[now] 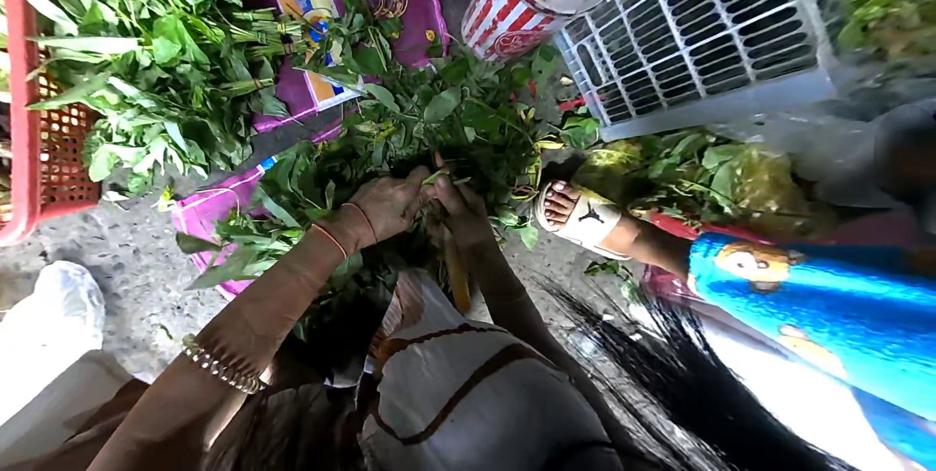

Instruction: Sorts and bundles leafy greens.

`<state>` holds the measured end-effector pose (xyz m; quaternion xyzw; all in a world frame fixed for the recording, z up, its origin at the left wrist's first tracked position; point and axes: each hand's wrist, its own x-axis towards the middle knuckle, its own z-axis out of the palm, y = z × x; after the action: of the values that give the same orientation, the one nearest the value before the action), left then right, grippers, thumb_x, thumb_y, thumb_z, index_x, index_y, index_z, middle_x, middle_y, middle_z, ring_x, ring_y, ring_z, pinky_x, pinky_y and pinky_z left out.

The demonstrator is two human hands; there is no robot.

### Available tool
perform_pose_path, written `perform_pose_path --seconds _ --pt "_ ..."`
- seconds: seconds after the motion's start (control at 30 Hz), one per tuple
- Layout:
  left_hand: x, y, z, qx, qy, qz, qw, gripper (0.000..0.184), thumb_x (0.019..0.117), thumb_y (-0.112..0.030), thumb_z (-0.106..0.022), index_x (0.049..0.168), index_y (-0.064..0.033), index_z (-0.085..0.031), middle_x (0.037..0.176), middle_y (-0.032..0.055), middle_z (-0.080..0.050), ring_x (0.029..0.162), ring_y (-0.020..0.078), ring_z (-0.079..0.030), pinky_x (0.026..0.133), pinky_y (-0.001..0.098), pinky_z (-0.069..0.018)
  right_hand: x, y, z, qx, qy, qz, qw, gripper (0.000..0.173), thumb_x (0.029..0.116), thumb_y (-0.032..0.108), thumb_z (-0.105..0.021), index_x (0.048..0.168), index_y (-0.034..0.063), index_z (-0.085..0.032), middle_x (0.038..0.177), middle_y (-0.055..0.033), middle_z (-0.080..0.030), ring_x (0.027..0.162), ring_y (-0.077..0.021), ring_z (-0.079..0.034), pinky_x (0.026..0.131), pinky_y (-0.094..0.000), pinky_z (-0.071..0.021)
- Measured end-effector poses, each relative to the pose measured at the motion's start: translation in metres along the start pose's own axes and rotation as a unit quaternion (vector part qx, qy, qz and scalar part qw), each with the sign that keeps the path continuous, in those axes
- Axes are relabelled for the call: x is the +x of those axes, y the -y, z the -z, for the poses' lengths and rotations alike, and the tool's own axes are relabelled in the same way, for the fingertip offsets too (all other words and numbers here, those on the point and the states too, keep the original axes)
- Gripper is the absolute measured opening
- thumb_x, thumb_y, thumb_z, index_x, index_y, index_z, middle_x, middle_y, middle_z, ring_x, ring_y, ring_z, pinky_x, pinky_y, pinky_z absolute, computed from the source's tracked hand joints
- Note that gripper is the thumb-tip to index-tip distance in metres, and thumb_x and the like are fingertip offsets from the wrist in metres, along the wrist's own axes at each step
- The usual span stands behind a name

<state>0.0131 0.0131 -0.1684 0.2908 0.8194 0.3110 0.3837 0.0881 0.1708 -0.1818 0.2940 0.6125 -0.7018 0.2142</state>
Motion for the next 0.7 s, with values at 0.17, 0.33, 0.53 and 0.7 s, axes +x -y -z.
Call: perform_pose_path --seconds 0.17,0.33,0.53,0.7 --pt "-0.005 0.006 -0.008 0.161 -0.07 -0.027 0.984 0.034 0.1106 -0.027 -0.045 0.126 -0.0004 -0.058 0.086 0.0218 -0.069 0.079 0.0435 -0.07 0.07 0.0571 -0.0555 -0.004 0.003 -0.002 0.019 0.013 -0.051 0.998 0.036 0.1101 0.04 -0.041 0.107 0.0102 -0.061 0.061 0.0034 -0.049 0.044 -0.0051 -0.046 0.04 -0.0203 -0.0435" --pt "-0.006 0.004 -0.015 0.194 -0.119 -0.044 0.973 0.022 0.1039 -0.015 -0.055 0.12 -0.001 -0.061 0.081 0.0198 -0.068 0.071 0.0413 -0.07 0.062 0.0539 -0.0553 0.001 -0.005 0.006 0.051 0.057 -0.036 0.996 0.036 0.105 0.045 -0.041 0.091 0.0158 -0.057 0.059 0.0055 -0.048 0.045 -0.0035 -0.043 0.043 -0.0187 -0.0412" --pt "-0.008 0.004 -0.027 0.206 -0.102 -0.031 0.973 0.024 0.1019 -0.014 -0.057 0.123 -0.0019 -0.061 0.088 0.022 -0.068 0.072 0.0423 -0.07 0.06 0.0539 -0.0559 0.007 -0.024 0.006 0.047 0.063 -0.008 0.997 0.051 0.1015 0.058 -0.048 0.132 0.0183 -0.054 0.06 0.0061 -0.048 0.045 -0.0044 -0.044 0.043 -0.0194 -0.0419" --pt "-0.005 0.0 -0.005 0.024 0.022 0.036 0.999 0.049 0.1125 -0.037 -0.032 0.14 -0.0056 -0.057 0.113 0.0232 -0.07 0.106 0.0425 -0.068 0.092 0.0626 -0.0495 0.013 -0.026 0.012 -0.004 0.075 0.06 0.995 0.06 0.1068 0.047 -0.042 0.161 0.0249 -0.031 0.067 0.0056 -0.049 0.047 -0.0043 -0.042 0.044 -0.0199 -0.0413"
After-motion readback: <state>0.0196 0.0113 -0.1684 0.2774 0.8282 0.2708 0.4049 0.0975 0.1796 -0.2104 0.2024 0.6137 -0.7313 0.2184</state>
